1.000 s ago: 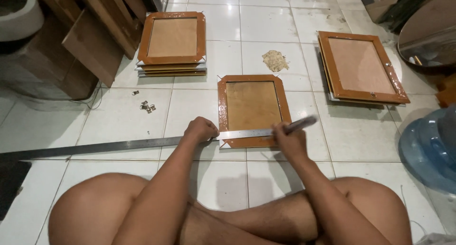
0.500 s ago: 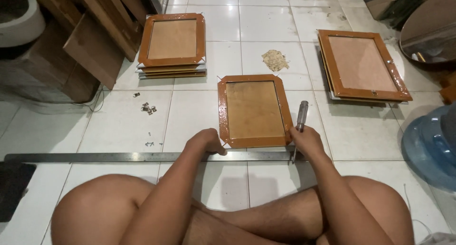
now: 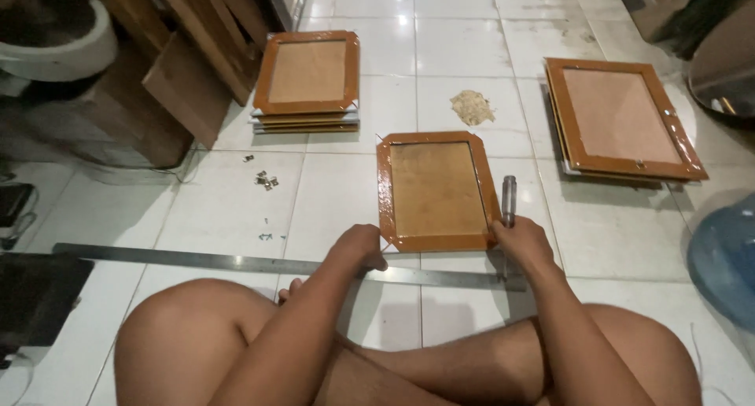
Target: Measuring and attaching metal clips to the back of wooden picture frames using a hand tool.
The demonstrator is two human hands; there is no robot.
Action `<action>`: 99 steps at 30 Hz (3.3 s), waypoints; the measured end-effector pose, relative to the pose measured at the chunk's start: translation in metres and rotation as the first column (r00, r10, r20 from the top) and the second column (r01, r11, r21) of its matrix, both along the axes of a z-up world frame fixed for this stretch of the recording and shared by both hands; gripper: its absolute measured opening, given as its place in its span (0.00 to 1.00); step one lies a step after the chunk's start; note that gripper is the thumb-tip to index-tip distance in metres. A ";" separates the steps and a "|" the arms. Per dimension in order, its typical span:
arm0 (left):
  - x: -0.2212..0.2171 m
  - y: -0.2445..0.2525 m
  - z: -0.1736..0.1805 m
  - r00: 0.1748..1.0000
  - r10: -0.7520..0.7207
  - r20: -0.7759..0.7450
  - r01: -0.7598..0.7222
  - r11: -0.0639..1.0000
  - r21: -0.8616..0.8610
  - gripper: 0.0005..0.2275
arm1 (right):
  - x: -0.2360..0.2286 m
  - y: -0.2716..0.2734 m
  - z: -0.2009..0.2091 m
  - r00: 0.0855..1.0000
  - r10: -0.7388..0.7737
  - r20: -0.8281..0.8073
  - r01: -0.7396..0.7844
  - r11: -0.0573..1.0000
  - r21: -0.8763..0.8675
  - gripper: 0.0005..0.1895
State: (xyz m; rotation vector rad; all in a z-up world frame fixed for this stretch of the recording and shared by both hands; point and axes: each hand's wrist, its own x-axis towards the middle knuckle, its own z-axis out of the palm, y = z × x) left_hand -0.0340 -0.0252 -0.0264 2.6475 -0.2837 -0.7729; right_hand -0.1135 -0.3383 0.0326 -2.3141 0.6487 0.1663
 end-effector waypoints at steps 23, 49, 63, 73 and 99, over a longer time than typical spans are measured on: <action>0.077 0.234 0.109 0.608 0.764 -0.216 -0.698 0.385 -0.603 0.10 | 0.023 0.092 -0.070 0.912 0.115 0.395 -0.088 0.992 -0.086 0.09; 0.121 0.231 -0.012 0.656 0.731 -0.189 -0.752 0.612 -0.245 0.23 | 0.250 0.384 -0.054 0.743 0.665 -0.076 -0.654 0.698 -0.290 0.20; 0.091 0.233 0.029 0.667 0.716 -0.207 -0.744 0.628 -0.229 0.19 | 0.222 0.382 -0.034 0.670 0.686 -0.283 -0.740 0.591 -0.321 0.29; 0.099 0.230 0.009 0.747 0.629 -0.217 -0.661 0.737 -0.140 0.20 | 0.200 0.377 -0.017 0.756 0.623 -0.203 -0.648 0.666 -0.368 0.21; 0.093 0.227 0.038 0.669 0.728 -0.151 -0.737 0.623 -0.262 0.14 | 0.166 0.385 -0.057 0.903 0.421 -0.084 -0.389 0.884 0.260 0.21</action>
